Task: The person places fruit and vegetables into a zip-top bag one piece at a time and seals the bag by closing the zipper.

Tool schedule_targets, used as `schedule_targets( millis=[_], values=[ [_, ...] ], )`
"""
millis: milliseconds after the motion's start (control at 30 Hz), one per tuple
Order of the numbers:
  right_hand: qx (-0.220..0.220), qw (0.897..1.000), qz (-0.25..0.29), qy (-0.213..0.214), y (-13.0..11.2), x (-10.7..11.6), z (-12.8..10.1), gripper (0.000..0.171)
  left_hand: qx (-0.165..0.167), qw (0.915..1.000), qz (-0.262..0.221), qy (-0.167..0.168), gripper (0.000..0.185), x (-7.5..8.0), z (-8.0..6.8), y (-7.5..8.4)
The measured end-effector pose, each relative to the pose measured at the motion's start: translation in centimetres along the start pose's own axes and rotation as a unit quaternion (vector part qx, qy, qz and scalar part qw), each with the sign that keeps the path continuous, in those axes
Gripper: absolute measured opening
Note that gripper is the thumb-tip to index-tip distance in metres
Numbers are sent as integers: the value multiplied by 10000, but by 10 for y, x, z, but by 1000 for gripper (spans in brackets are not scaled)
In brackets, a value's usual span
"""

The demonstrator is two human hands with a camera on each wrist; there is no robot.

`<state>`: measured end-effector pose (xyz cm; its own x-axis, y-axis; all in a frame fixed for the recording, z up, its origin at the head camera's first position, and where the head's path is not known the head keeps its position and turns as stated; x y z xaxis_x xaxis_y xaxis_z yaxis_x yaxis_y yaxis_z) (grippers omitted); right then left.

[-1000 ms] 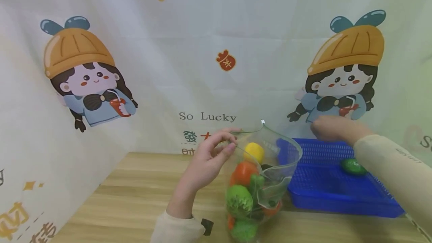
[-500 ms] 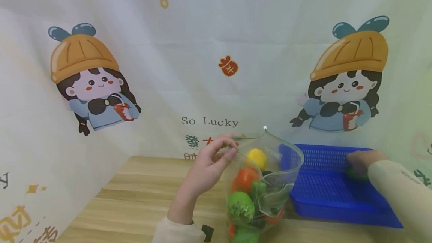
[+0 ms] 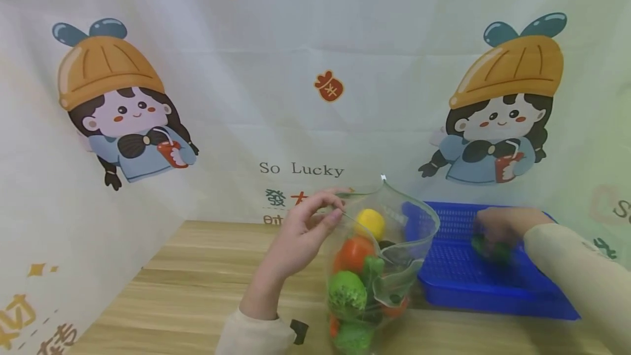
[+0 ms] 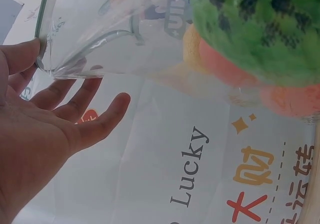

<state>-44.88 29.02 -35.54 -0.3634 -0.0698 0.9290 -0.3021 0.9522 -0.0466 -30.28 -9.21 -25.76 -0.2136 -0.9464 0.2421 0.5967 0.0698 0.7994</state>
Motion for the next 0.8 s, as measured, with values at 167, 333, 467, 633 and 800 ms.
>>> schedule_targets(
  millis=[167, 333, 467, 633, 800],
  values=[
    [766, 9905, -206, 1124, -47, 51, -12, 58, -42, 10000, 22, -17, 14, 1, -1, 1],
    [909, 9477, 99, 3057, -98, 110, -68, 62, -9, 10000, -14, -7, 14, 1, -1, 1],
    [534, 9097, 1181, 3945, -128, 121, -120, 73, 14, 10000, -26, -8, 13, 2, -1, 2],
    [575, 8580, 2159, 4625, -155, 97, -163, 70, -48, 10000, 28, 16, 12, 3, -1, 2],
    [603, 8360, 2539, 4826, -166, 76, -170, 67, -85, 10000, 30, -2, 14, 3, -2, 1]
  ],
)
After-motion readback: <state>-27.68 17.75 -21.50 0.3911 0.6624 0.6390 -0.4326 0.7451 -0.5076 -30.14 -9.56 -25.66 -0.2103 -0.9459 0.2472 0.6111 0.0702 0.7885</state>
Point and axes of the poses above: each hand's wrist, its own z-axis towards the middle knuckle, its own x-axis out of the back of the hand, y = z × x, the point moved 8 cm from there along z, towards the middle knuckle, and after that the axes turned 7 degrees about -z, right-handed, at the moved point
